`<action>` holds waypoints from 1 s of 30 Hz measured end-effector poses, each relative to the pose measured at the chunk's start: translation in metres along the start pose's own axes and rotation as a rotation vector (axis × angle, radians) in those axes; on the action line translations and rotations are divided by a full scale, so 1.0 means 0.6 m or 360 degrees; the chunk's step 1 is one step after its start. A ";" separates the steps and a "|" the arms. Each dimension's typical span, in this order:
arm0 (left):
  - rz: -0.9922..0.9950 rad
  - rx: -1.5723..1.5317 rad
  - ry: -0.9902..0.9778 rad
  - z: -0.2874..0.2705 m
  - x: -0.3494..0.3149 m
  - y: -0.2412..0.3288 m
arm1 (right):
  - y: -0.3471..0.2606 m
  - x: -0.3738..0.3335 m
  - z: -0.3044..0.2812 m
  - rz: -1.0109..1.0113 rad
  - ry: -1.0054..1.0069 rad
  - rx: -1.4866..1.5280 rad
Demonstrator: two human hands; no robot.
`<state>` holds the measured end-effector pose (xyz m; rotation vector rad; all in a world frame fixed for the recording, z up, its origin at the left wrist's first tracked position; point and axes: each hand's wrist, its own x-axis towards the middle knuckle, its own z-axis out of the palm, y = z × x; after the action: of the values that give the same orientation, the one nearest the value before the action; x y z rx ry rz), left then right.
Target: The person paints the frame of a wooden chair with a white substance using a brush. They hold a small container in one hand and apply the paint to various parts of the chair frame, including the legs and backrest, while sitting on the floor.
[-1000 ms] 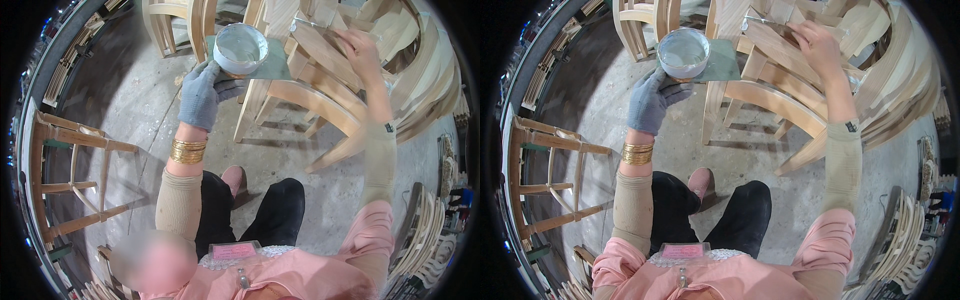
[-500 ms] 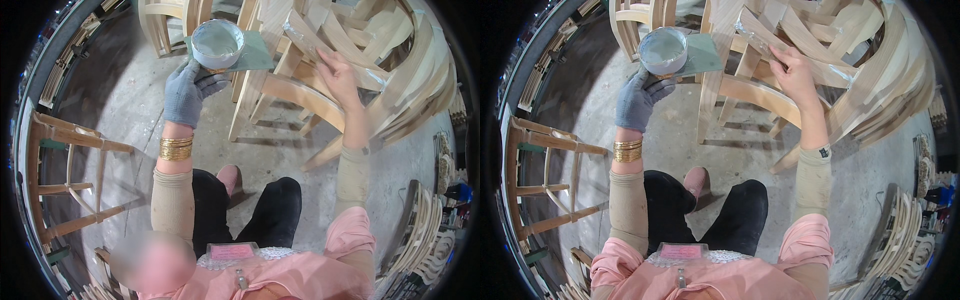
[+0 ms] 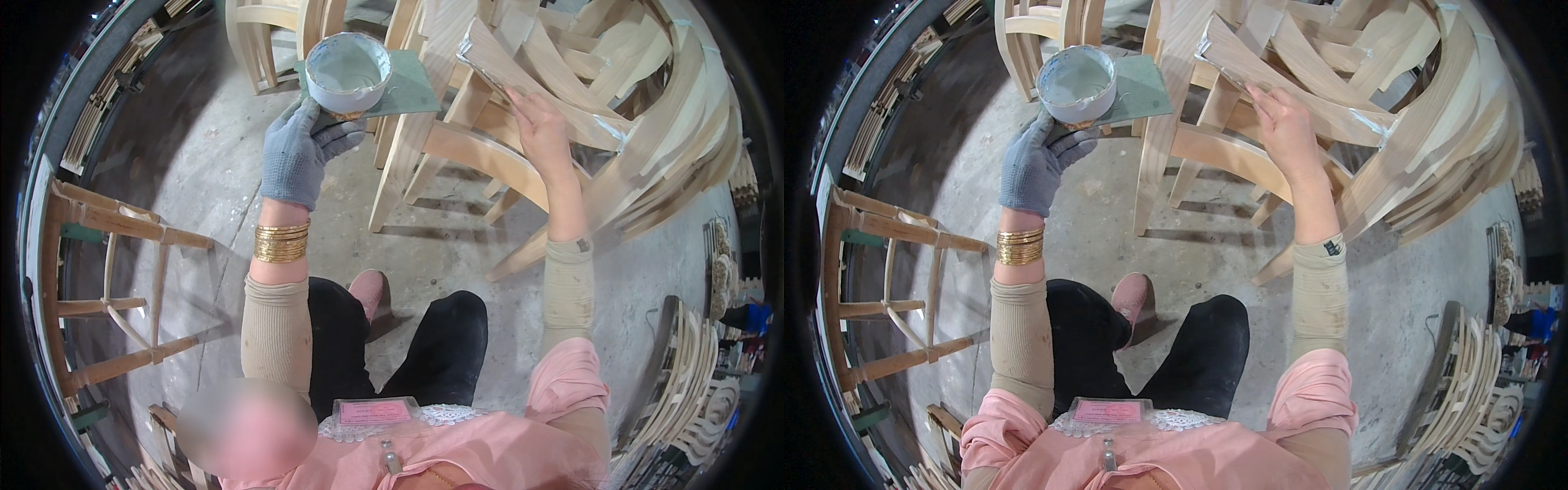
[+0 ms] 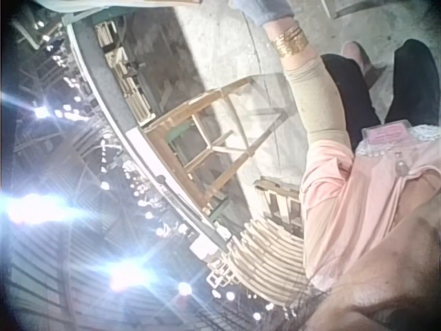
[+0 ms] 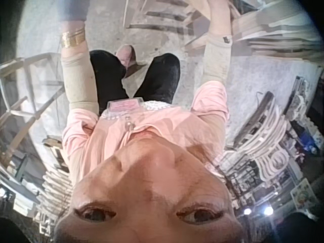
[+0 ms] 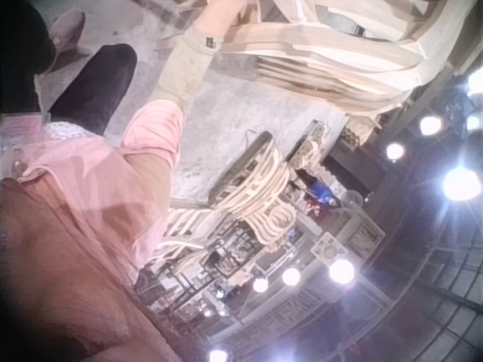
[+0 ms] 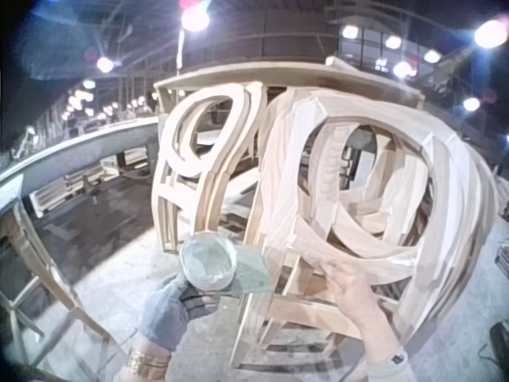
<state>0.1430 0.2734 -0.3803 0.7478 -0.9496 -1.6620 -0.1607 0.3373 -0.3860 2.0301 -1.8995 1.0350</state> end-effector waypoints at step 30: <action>-0.0033 0.0063 -0.0071 -0.001 -0.005 0.004 | 0.019 0.044 -0.051 -0.0215 -0.0073 -0.0430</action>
<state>0.1454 0.2759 -0.3784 0.7526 -1.0117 -1.6883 -0.1842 0.3313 -0.3515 2.0070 -1.7826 0.6650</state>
